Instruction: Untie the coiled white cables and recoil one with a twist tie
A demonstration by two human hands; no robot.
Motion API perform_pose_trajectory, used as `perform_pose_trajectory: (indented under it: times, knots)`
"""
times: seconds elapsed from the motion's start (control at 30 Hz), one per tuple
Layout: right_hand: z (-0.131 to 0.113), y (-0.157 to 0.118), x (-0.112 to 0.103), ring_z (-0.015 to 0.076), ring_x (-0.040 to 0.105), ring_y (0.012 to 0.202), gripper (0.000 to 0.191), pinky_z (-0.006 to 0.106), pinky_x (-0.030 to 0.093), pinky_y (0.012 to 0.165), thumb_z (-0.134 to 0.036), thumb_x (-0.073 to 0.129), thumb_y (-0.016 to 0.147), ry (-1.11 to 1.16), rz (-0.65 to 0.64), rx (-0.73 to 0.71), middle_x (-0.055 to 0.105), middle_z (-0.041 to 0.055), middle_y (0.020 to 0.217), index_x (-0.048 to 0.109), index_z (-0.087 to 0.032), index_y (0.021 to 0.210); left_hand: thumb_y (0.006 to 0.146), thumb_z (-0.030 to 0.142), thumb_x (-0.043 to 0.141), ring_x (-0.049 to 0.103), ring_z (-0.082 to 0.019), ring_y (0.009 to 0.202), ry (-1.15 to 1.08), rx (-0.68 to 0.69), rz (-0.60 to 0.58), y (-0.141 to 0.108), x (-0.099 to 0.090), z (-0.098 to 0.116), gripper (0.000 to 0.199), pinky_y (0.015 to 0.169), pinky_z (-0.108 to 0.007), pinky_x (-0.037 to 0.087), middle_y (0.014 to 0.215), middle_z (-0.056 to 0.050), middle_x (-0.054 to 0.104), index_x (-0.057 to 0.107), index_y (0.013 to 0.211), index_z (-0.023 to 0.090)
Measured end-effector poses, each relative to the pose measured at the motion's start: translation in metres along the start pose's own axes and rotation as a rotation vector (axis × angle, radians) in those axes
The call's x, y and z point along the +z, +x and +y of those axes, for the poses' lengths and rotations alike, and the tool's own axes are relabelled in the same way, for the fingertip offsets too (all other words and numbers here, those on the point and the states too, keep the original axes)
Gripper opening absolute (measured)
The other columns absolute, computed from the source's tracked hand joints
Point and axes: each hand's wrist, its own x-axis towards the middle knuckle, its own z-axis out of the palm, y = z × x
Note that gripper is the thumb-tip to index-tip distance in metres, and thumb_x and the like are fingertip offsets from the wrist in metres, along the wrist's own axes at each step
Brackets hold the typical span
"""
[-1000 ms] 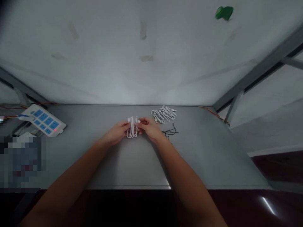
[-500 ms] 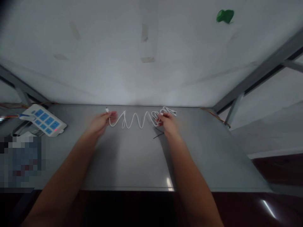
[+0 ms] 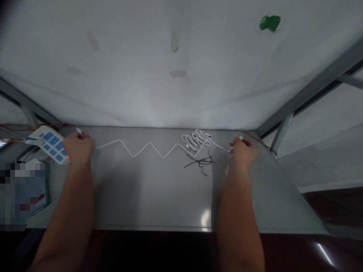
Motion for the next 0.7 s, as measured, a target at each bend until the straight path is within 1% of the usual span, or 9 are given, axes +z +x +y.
perform_pose_trajectory:
  times: [0.03,0.07,0.13,0.2,0.3,0.4,0.53,0.6,0.7]
  knots:
    - [0.001,0.001,0.0,0.0133,0.064,0.06,0.016,0.023,0.032,0.039,-0.011,0.069,0.081,0.0,-0.002,-0.033,0.058,-0.0019,0.066,0.06,-0.021,0.071,0.086,0.015,0.06,0.066,-0.029,0.101,0.043,0.004,0.076,-0.002,0.001,0.003,0.005,0.086,-0.039,0.051,0.075,-0.002,0.061,0.064,0.089,0.016]
    - [0.002,-0.001,0.002,0.0141,0.065,0.061,0.015,0.023,0.033,0.04,-0.014,0.071,0.08,0.01,-0.027,-0.065,0.059,-0.0015,0.066,0.061,-0.021,0.072,0.085,0.014,0.063,0.067,-0.026,0.093,0.04,0.017,0.08,-0.005,0.004,0.007,0.009,0.082,-0.036,0.053,0.074,0.0,0.06,0.066,0.093,0.016]
    - [0.006,-0.008,0.009,0.0161,0.066,0.062,0.015,0.023,0.036,0.041,-0.022,0.076,0.078,0.041,-0.129,-0.117,0.061,-0.001,0.065,0.062,-0.021,0.073,0.084,0.014,0.064,0.068,-0.019,0.073,-0.117,0.006,0.007,-0.013,0.013,0.017,0.019,0.067,-0.03,0.054,0.075,0.001,0.062,0.069,0.102,0.015]
    - [0.011,-0.021,0.019,0.0171,0.065,0.06,0.02,0.024,0.04,0.042,-0.033,0.081,0.075,0.055,-0.251,-0.157,0.062,-0.0008,0.063,0.064,-0.02,0.074,0.085,0.017,0.065,0.068,-0.016,0.064,-0.305,0.001,-0.077,-0.022,0.024,0.027,0.024,0.057,-0.026,0.054,0.076,0.001,0.064,0.069,0.109,0.014]
    - [0.018,-0.042,0.035,0.0155,0.062,0.055,0.031,0.025,0.045,0.044,-0.047,0.083,0.073,0.051,-0.407,-0.212,0.065,-0.0003,0.064,0.067,-0.02,0.076,0.092,0.025,0.062,0.068,-0.014,0.06,-0.406,-0.007,-0.178,-0.034,0.038,0.04,0.015,0.054,-0.025,0.055,0.074,-0.001,0.065,0.068,0.099,0.014]
    - [0.024,-0.062,0.046,0.0142,0.058,0.05,0.039,0.027,0.047,0.045,-0.056,0.083,0.072,0.043,-0.523,-0.226,0.067,0.0,0.065,0.067,-0.021,0.079,0.098,0.035,0.057,0.067,-0.014,0.055,-0.449,-0.03,-0.312,-0.048,0.047,0.05,0.025,0.052,-0.025,0.056,0.069,-0.002,0.065,0.065,0.085,0.015]
    - [0.027,-0.081,0.053,0.0155,0.058,0.049,0.041,0.029,0.046,0.047,-0.059,0.079,0.074,-0.041,-0.653,-0.238,0.068,0.0002,0.065,0.067,-0.021,0.084,0.097,0.036,0.06,0.067,-0.015,0.054,-0.497,-0.06,-0.503,-0.068,0.055,0.063,0.025,0.05,-0.026,0.057,0.069,-0.002,0.064,0.066,0.087,0.014]
    - [0.027,-0.085,0.053,0.0152,0.057,0.048,0.04,0.03,0.046,0.049,-0.06,0.077,0.077,-0.101,-0.684,-0.271,0.068,0.0002,0.065,0.065,-0.022,0.082,0.098,0.038,0.06,0.067,-0.014,0.053,-0.497,-0.053,-0.557,-0.077,0.056,0.068,0.027,0.05,-0.025,0.057,0.071,-0.002,0.064,0.066,0.088,0.013]
    - [0.027,-0.088,0.052,0.0154,0.058,0.051,0.04,0.03,0.047,0.053,-0.06,0.076,0.077,-0.16,-0.697,-0.313,0.067,0.0005,0.065,0.062,-0.022,0.076,0.099,0.039,0.058,0.068,-0.014,0.055,-0.505,-0.037,-0.598,-0.083,0.057,0.071,0.028,0.052,-0.025,0.058,0.073,-0.003,0.065,0.066,0.091,0.013]
